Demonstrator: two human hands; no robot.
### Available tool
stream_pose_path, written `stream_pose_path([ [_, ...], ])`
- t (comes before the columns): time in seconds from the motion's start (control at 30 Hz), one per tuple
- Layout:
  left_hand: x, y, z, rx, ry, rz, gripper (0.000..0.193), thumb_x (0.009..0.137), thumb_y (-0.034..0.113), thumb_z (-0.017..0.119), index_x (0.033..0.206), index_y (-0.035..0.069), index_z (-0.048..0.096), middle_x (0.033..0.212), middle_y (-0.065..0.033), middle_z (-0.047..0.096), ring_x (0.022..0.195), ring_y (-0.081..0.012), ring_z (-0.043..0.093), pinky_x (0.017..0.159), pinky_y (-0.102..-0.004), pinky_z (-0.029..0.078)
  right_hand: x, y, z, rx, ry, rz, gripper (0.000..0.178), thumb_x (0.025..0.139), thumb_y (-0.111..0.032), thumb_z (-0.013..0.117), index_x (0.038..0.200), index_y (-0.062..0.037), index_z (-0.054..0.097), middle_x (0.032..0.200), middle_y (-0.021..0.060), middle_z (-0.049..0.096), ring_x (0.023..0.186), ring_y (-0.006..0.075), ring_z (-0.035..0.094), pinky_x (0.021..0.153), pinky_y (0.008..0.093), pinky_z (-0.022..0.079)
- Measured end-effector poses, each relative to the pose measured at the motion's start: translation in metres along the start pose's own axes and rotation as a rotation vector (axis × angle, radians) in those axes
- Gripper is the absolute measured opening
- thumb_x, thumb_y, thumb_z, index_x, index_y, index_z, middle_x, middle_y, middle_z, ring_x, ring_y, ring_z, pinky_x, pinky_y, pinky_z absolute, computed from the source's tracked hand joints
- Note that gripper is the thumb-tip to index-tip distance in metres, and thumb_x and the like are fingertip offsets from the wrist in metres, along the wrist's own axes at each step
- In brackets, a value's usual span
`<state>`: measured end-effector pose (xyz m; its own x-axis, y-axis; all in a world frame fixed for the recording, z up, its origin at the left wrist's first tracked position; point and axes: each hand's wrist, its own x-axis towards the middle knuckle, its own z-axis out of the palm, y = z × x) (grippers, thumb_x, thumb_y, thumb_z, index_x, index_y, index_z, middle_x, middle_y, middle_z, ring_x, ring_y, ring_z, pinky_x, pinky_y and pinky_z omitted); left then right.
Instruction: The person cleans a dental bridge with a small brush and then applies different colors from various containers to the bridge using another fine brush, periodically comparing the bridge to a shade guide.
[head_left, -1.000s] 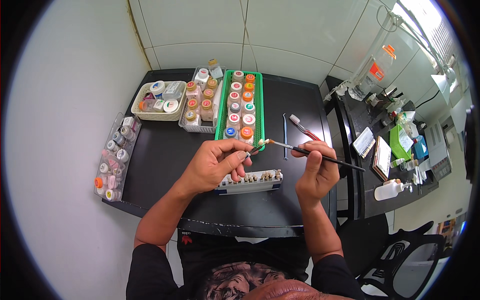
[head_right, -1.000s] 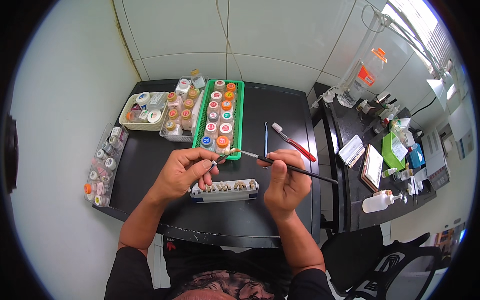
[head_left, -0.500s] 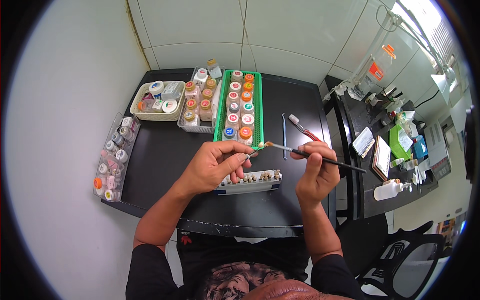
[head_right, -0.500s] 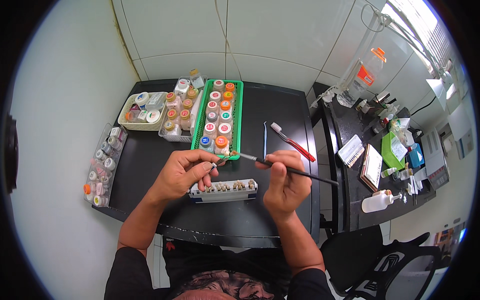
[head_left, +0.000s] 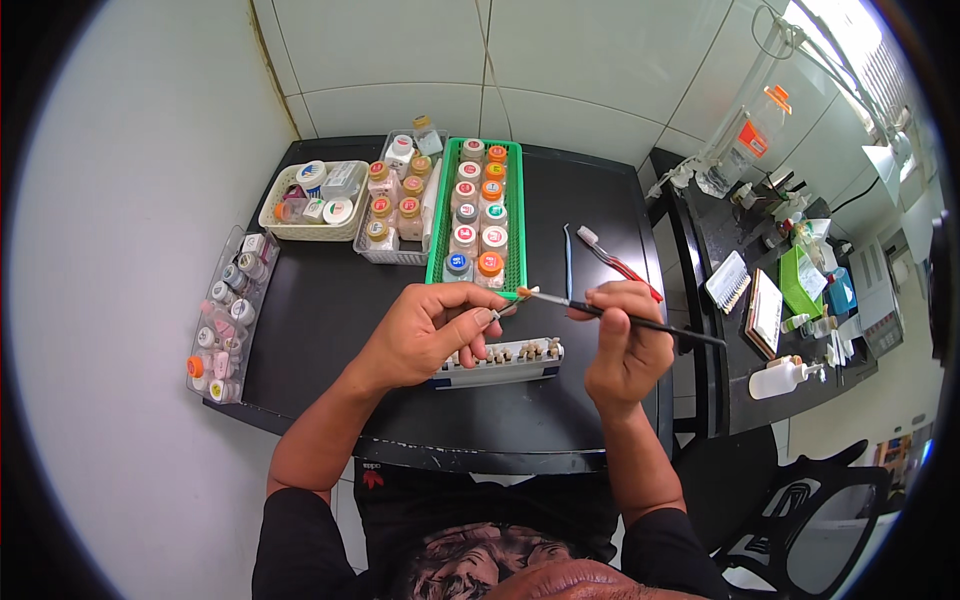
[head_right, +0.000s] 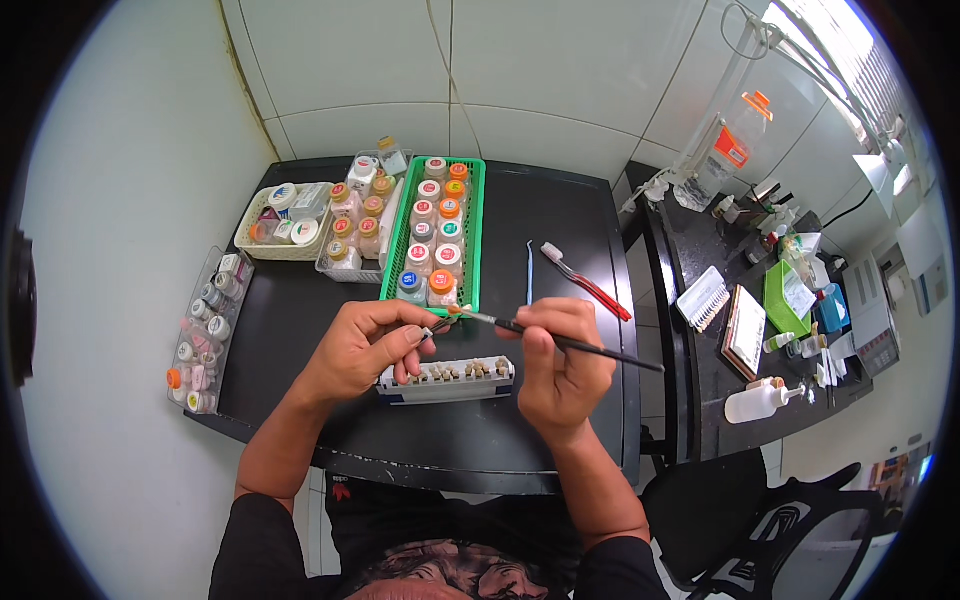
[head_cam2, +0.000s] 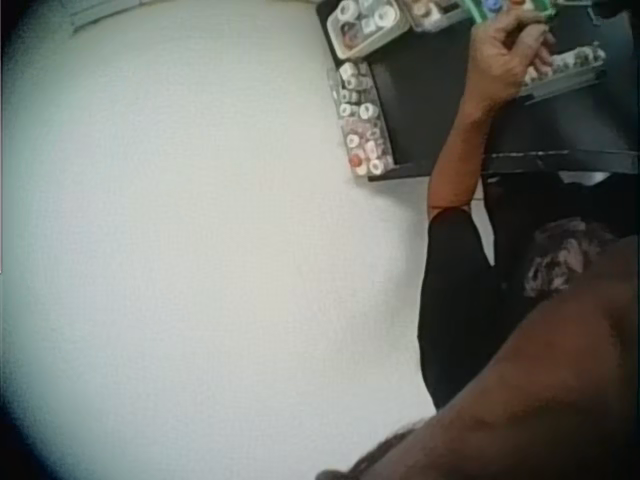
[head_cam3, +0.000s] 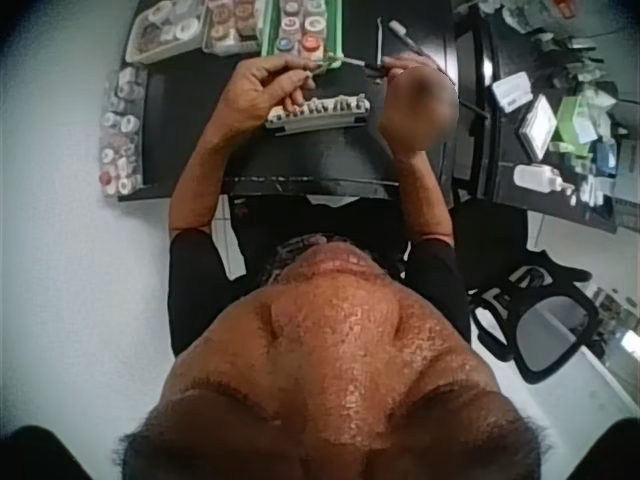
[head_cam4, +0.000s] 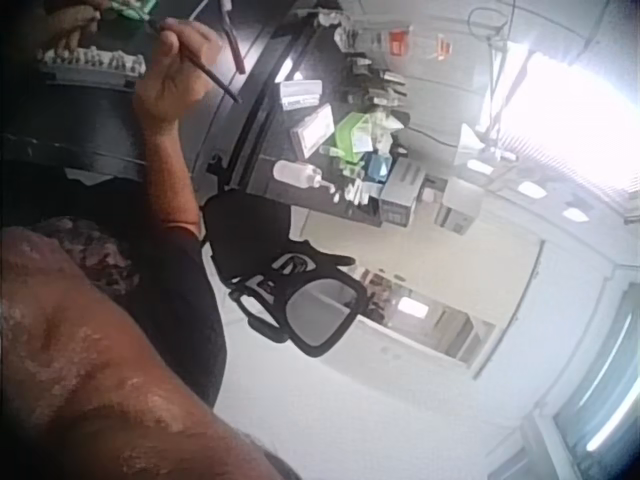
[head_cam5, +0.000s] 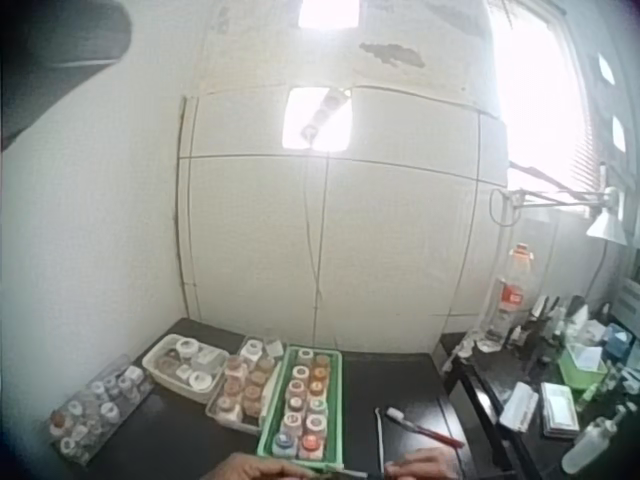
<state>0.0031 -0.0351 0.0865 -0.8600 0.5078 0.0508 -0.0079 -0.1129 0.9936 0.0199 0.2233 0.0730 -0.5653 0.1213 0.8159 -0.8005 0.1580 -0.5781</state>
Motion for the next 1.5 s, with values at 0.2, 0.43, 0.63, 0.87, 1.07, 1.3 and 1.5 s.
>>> stream_pose_path([
  [0.2, -0.001, 0.002, 0.001, -0.002, 0.007, 0.000, 0.029, 0.114, 0.012, 0.065, 0.134, -0.007, 0.073, 0.103, -0.0104, 0.077, 0.077, -0.0078, 0.071, 0.068, -0.0239, 0.060, 0.000, 0.001, -0.002, -0.142, -0.079, -0.029, 0.021, 0.113, -0.011, 0.064, 0.111, 0.0094, 0.069, 0.105, 0.0196, 0.070, 0.087, 0.0216, 0.075, 0.074, 0.0329, 0.067],
  [0.43, 0.000, 0.002, 0.003, -0.008, 0.020, 0.011, 0.027, 0.113, 0.008, 0.063, 0.133, -0.008, 0.073, 0.100, -0.0115, 0.078, 0.075, -0.0079, 0.070, 0.067, -0.0235, 0.059, 0.004, 0.000, -0.001, -0.070, 0.019, 0.032, 0.023, 0.114, -0.011, 0.061, 0.111, 0.0106, 0.067, 0.106, 0.0206, 0.069, 0.084, 0.0226, 0.075, 0.073, 0.0351, 0.069],
  [0.63, 0.000, 0.003, 0.002, -0.004, 0.017, 0.010, 0.027, 0.112, 0.008, 0.064, 0.133, -0.007, 0.073, 0.102, -0.0108, 0.077, 0.078, -0.0082, 0.071, 0.068, -0.0237, 0.059, 0.002, -0.004, -0.001, -0.106, -0.019, 0.006, 0.022, 0.115, -0.010, 0.059, 0.111, 0.0094, 0.067, 0.104, 0.0184, 0.069, 0.082, 0.0218, 0.076, 0.076, 0.0317, 0.065],
  [0.87, -0.002, -0.003, 0.005, -0.022, 0.054, 0.057, 0.022, 0.110, 0.009, 0.068, 0.128, -0.003, 0.068, 0.103, -0.0055, 0.073, 0.087, -0.0091, 0.073, 0.070, -0.0239, 0.060, 0.004, 0.005, -0.006, -0.143, 0.074, 0.044, 0.025, 0.120, -0.015, 0.051, 0.115, 0.0055, 0.064, 0.106, 0.0164, 0.069, 0.088, 0.0201, 0.073, 0.084, 0.0331, 0.060],
  [1.07, 0.000, 0.005, 0.007, 0.142, 0.113, 0.074, 0.020, 0.109, 0.006, 0.069, 0.126, -0.003, 0.067, 0.104, -0.0060, 0.073, 0.087, -0.0128, 0.078, 0.070, -0.0272, 0.064, -0.001, 0.006, 0.002, -0.081, 0.029, 0.073, 0.023, 0.117, -0.011, 0.056, 0.115, 0.0095, 0.066, 0.105, 0.0181, 0.069, 0.087, 0.0227, 0.075, 0.080, 0.0329, 0.060],
  [1.3, 0.002, 0.003, 0.013, 0.254, 0.179, 0.260, 0.016, 0.108, 0.002, 0.068, 0.123, -0.006, 0.068, 0.108, -0.0090, 0.072, 0.091, -0.0180, 0.082, 0.071, -0.0287, 0.067, -0.002, 0.008, -0.004, -0.170, 0.017, 0.089, 0.026, 0.119, -0.017, 0.051, 0.115, 0.0036, 0.065, 0.108, 0.0165, 0.070, 0.098, 0.0216, 0.072, 0.109, 0.0447, 0.053],
  [1.5, -0.004, -0.001, 0.014, 0.356, 0.215, 0.355, 0.017, 0.108, 0.000, 0.067, 0.122, -0.006, 0.071, 0.107, -0.0102, 0.071, 0.088, -0.0179, 0.083, 0.070, -0.0279, 0.068, 0.001, 0.005, -0.006, -0.303, -0.026, -0.054, 0.025, 0.119, -0.015, 0.049, 0.113, 0.0049, 0.063, 0.116, 0.0196, 0.067, 0.110, 0.0256, 0.069, 0.107, 0.0433, 0.054],
])
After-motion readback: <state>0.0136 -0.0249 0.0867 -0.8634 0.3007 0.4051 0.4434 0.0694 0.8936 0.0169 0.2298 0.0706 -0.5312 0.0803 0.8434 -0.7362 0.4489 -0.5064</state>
